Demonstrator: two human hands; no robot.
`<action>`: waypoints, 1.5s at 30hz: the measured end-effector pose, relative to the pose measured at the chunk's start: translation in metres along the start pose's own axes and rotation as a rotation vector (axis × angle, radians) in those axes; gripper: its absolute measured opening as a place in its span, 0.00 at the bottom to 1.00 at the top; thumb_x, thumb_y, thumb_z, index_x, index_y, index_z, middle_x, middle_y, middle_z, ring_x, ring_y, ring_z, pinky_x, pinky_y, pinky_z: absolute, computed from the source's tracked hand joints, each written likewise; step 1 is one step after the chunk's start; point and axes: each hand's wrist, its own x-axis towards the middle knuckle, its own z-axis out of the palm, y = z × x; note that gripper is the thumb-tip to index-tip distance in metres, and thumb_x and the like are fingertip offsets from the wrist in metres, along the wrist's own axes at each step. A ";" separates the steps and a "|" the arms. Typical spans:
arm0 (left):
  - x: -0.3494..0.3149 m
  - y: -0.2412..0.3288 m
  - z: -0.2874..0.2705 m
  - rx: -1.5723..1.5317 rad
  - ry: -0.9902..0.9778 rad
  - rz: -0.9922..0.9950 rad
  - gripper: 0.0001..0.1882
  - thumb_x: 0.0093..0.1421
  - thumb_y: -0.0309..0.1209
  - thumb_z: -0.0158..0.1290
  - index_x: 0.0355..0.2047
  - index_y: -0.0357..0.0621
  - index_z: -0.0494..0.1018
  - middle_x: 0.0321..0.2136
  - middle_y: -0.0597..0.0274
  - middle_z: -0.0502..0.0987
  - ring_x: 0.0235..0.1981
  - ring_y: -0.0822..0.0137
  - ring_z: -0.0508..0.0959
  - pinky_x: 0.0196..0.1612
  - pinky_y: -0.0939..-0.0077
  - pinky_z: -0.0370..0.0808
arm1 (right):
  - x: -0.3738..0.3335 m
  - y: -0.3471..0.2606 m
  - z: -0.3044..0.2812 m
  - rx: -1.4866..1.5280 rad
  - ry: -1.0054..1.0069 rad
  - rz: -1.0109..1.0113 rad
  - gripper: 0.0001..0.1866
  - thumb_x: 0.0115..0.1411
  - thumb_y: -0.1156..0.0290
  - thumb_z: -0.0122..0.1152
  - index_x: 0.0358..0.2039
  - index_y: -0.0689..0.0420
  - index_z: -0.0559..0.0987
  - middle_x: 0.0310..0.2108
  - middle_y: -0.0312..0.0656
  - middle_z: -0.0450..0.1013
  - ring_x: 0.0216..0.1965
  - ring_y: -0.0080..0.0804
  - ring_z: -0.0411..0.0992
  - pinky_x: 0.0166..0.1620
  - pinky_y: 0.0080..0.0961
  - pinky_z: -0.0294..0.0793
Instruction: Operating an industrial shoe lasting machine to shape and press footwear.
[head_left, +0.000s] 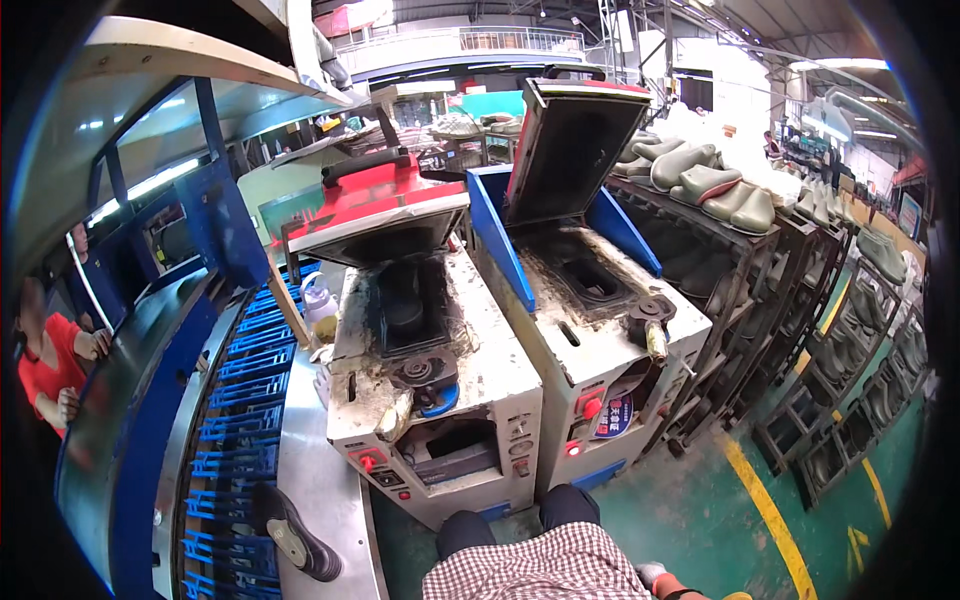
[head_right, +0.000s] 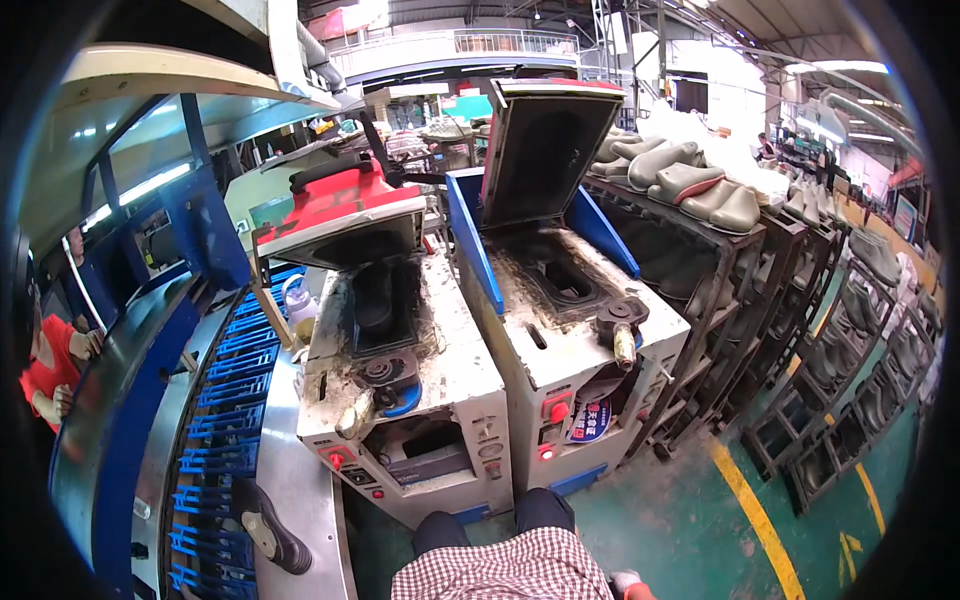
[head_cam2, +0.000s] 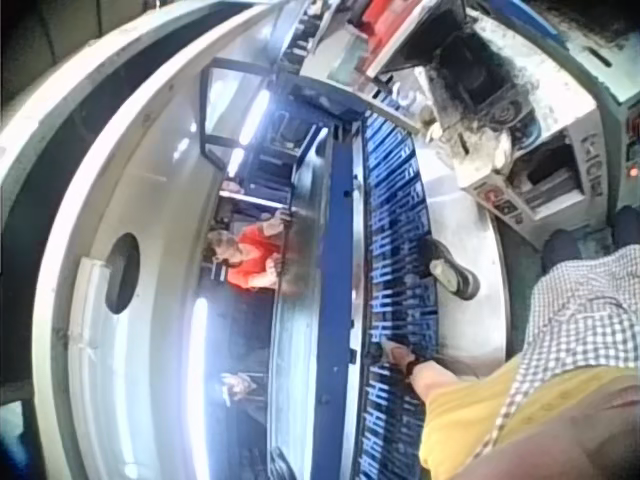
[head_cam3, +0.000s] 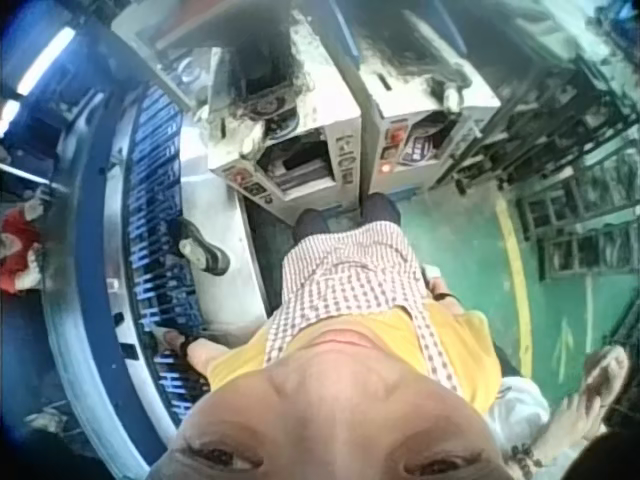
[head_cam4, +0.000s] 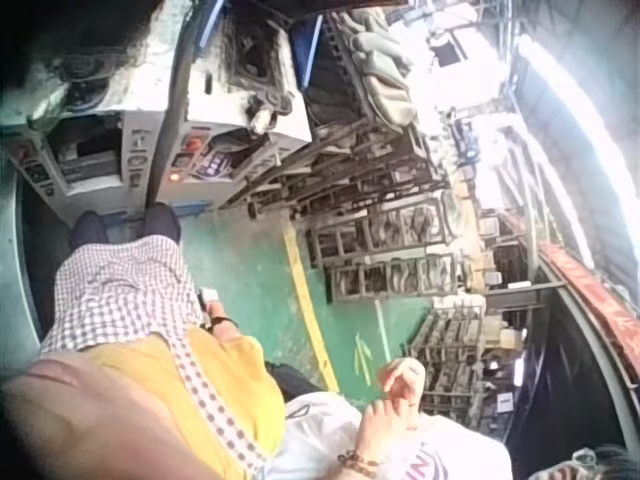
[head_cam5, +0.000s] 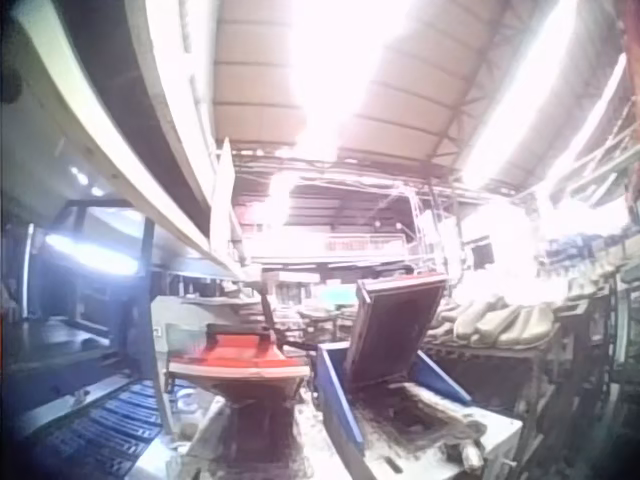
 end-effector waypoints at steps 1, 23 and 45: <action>0.001 0.000 -0.008 -0.023 -0.001 -0.011 0.37 0.64 0.50 0.51 0.65 0.37 0.66 0.58 0.51 0.76 0.55 0.54 0.77 0.58 0.58 0.75 | 0.001 0.000 0.000 -0.002 0.001 0.003 0.20 0.64 0.53 0.54 0.48 0.49 0.84 0.48 0.50 0.80 0.52 0.53 0.77 0.54 0.41 0.76; -0.204 0.080 -0.089 -0.962 -0.264 -0.109 0.28 0.55 0.33 0.54 0.57 0.40 0.72 0.61 0.44 0.72 0.63 0.41 0.68 0.62 0.22 0.60 | -0.069 -0.309 -0.363 1.368 0.173 -0.348 0.22 0.72 0.65 0.56 0.63 0.61 0.71 0.50 0.45 0.78 0.47 0.33 0.79 0.52 0.29 0.79; -0.362 0.200 0.411 -0.128 -1.401 0.448 0.50 0.68 0.37 0.54 0.76 0.39 0.31 0.77 0.48 0.42 0.77 0.56 0.48 0.73 0.64 0.52 | -0.128 -0.371 -0.604 1.375 0.432 -0.926 0.40 0.61 0.63 0.58 0.70 0.70 0.61 0.66 0.50 0.68 0.65 0.34 0.66 0.68 0.29 0.62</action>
